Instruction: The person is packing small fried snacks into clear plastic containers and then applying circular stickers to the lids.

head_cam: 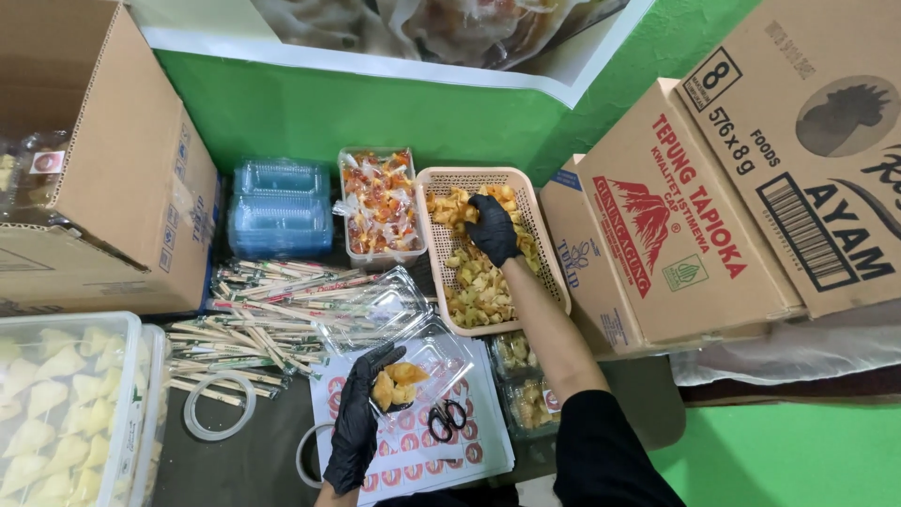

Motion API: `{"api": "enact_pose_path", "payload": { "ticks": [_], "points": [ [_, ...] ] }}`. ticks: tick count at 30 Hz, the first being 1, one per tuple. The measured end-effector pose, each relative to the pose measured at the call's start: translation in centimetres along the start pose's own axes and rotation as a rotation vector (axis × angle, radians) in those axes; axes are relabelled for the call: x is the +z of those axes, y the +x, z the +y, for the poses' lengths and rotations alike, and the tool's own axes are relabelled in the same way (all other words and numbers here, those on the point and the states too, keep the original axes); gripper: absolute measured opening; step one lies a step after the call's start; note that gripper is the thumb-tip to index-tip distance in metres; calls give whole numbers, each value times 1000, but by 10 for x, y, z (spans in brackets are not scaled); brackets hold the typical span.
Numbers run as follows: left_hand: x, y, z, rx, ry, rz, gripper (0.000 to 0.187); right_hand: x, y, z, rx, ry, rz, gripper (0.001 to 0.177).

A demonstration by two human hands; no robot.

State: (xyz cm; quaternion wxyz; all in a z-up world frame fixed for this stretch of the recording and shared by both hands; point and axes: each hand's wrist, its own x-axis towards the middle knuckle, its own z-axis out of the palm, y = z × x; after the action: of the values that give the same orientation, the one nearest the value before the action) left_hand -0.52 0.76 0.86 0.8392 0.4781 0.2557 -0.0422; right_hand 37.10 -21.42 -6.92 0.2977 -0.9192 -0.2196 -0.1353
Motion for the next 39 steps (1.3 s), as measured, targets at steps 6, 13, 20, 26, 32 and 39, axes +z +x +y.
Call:
{"api": "enact_pose_path", "payload": {
  "ticks": [6, 13, 20, 26, 32, 39],
  "points": [
    [-14, 8, -18, 156, 29, -81, 54, -35, -22, -35, 63, 176, 158, 39],
    [-12, 17, -20, 269, -102, -151, 50, -149, -97, -218, 86, 675, -428, 23],
    [2, -1, -5, 355, 50, -29, 54, -129, -163, -249, -494, 309, -329, 31],
    [-8, -8, -10, 362, 165, -39, 60, -142, -171, -260, -355, 267, -316, 17],
    [0, 0, -12, 248, -7, 20, 66, -135, -180, -249, -271, 268, -230, 20],
    [3, -4, 1, -4, -206, 47, 61, -152, -125, -225, -141, 372, -149, 16]
  ]
}}
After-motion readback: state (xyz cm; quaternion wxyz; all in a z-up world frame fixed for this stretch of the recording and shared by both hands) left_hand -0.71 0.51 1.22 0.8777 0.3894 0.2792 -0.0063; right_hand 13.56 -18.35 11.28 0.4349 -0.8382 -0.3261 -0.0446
